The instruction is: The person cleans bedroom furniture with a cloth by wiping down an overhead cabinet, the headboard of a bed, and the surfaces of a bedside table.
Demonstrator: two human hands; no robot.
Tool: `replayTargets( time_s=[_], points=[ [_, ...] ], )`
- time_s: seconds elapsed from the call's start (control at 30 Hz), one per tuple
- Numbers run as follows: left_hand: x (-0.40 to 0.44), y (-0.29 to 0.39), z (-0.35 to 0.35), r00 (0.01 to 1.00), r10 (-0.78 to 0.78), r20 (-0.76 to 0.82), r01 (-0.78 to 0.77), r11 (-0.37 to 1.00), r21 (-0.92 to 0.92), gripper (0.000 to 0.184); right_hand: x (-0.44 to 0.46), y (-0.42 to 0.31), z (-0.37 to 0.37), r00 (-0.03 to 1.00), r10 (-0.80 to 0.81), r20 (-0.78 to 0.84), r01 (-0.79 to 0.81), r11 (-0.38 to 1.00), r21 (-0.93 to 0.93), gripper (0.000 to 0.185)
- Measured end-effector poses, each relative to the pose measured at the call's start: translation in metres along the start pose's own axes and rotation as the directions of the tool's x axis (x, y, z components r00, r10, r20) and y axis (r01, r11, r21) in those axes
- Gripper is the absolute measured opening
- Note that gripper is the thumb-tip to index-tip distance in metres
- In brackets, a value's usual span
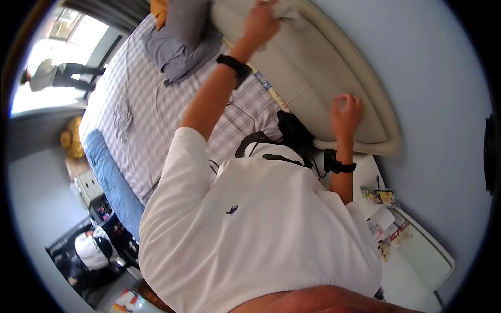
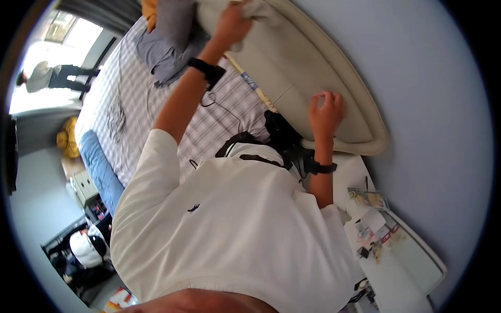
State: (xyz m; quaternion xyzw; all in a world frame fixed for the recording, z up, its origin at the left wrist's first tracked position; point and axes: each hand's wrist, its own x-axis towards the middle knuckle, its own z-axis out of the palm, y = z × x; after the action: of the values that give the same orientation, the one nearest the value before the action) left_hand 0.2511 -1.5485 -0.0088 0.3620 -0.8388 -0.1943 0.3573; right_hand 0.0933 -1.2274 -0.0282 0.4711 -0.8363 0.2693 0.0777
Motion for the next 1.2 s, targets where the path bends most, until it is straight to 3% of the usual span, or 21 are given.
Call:
replayTargets(
  time_s=[0.03,0.07,0.13,0.17,0.2,0.23,0.27,0.33,0.4,0.43,0.5,0.57,0.63,0.7,0.77,0.87,0.97,1.03,1.07,1.13,1.2],
  points=[
    [0.011,-0.015,-0.002,0.999,-0.054,0.001,0.054,0.998,0.03,0.054,-0.001,0.003,-0.011,0.998,0.066,-0.001,-0.066,0.986,-0.154,0.024],
    [0.022,-0.042,0.007,0.998,-0.056,0.03,0.056,0.998,-0.006,0.061,-0.003,0.006,-0.021,0.996,0.092,-0.016,-0.094,0.981,-0.168,0.024],
    [0.041,-0.064,0.016,0.995,-0.02,0.094,0.024,0.999,-0.046,0.069,-0.009,0.013,-0.032,0.969,0.244,-0.021,-0.227,0.863,-0.452,0.029],
    [0.047,-0.055,0.01,0.993,-0.051,0.109,0.038,0.993,0.115,0.064,-0.01,0.022,-0.032,0.954,0.295,-0.043,-0.282,0.846,-0.452,0.029],
    [0.06,-0.053,0.009,0.991,-0.069,0.116,0.036,0.962,0.271,0.059,-0.011,0.034,-0.03,0.982,0.181,-0.046,-0.184,0.893,-0.412,0.031],
    [0.074,-0.082,0.02,0.979,-0.13,0.159,0.083,0.959,0.271,0.063,-0.014,0.043,-0.029,0.996,0.067,-0.051,-0.081,0.922,-0.379,0.033],
    [0.081,-0.099,0.018,0.974,-0.158,0.165,0.103,0.949,0.296,0.063,-0.015,0.046,-0.03,0.989,0.128,-0.067,-0.144,0.907,-0.396,0.033],
    [0.103,-0.133,0.018,0.98,-0.059,0.188,-0.008,0.943,0.334,0.064,-0.004,0.059,-0.04,0.97,0.217,0.109,-0.192,0.96,-0.205,0.036],
    [0.112,-0.116,0.003,0.974,-0.078,0.215,-0.028,0.892,0.452,0.063,0.0,0.063,-0.045,0.953,0.272,0.131,-0.248,0.953,-0.177,0.037],
    [0.116,-0.139,0.011,0.99,0.032,0.134,-0.081,0.923,0.376,0.062,0.001,0.064,-0.046,0.951,0.256,0.171,-0.237,0.964,-0.123,0.039],
    [0.118,-0.128,0.018,0.992,0.023,0.123,-0.066,0.933,0.354,0.062,0.001,0.067,-0.044,0.951,0.269,0.152,-0.247,0.957,-0.15,0.04],
    [0.111,-0.104,0.013,0.995,-0.086,0.045,0.068,0.951,0.303,0.064,-0.001,0.061,-0.043,0.954,0.259,0.15,-0.234,0.958,-0.166,0.041],
    [0.098,-0.108,0.025,0.998,-0.023,0.065,0.009,0.98,0.197,0.066,0.004,0.055,-0.046,0.947,0.288,0.146,-0.259,0.947,-0.189,0.042],
    [0.074,-0.102,0.059,0.999,0.035,-0.024,-0.037,0.996,-0.078,0.068,0.004,0.06,-0.044,0.95,0.282,0.134,-0.253,0.946,-0.201,0.042],
    [0.04,-0.042,0.066,0.999,0.046,-0.009,-0.044,0.988,0.151,0.07,0.002,0.064,-0.044,0.949,0.286,0.134,-0.255,0.944,-0.209,0.042],
    [0.011,0.019,0.073,0.997,0.056,0.055,-0.067,0.973,0.219,0.07,-0.001,0.074,-0.045,0.961,0.226,0.158,-0.201,0.967,-0.159,0.04],
    [-0.024,0.067,0.083,0.981,0.139,0.136,-0.161,0.973,0.165,0.069,-0.005,0.072,-0.043,0.982,0.156,0.105,-0.145,0.984,-0.103,0.04],
    [-0.056,0.099,0.094,0.96,0.214,0.181,-0.237,0.964,0.117,0.067,-0.008,0.066,-0.043,0.946,0.265,0.188,-0.234,0.957,-0.175,0.028],
    [-0.074,0.116,0.098,0.937,0.263,0.23,-0.28,0.959,0.047,0.066,-0.015,0.06,-0.038,0.949,0.265,0.17,-0.237,0.957,-0.168,0.028],
    [-0.109,0.143,0.108,0.901,0.337,0.274,-0.34,0.94,-0.038,0.065,-0.04,0.044,-0.024,0.986,0.16,-0.05,-0.164,0.982,-0.09,0.051],
    [-0.15,0.167,0.125,0.737,0.596,0.317,-0.361,0.745,-0.561,0.058,-0.072,0.014,-0.029,0.994,0.108,-0.027,-0.108,0.994,0.016,0.081]
  ],
)
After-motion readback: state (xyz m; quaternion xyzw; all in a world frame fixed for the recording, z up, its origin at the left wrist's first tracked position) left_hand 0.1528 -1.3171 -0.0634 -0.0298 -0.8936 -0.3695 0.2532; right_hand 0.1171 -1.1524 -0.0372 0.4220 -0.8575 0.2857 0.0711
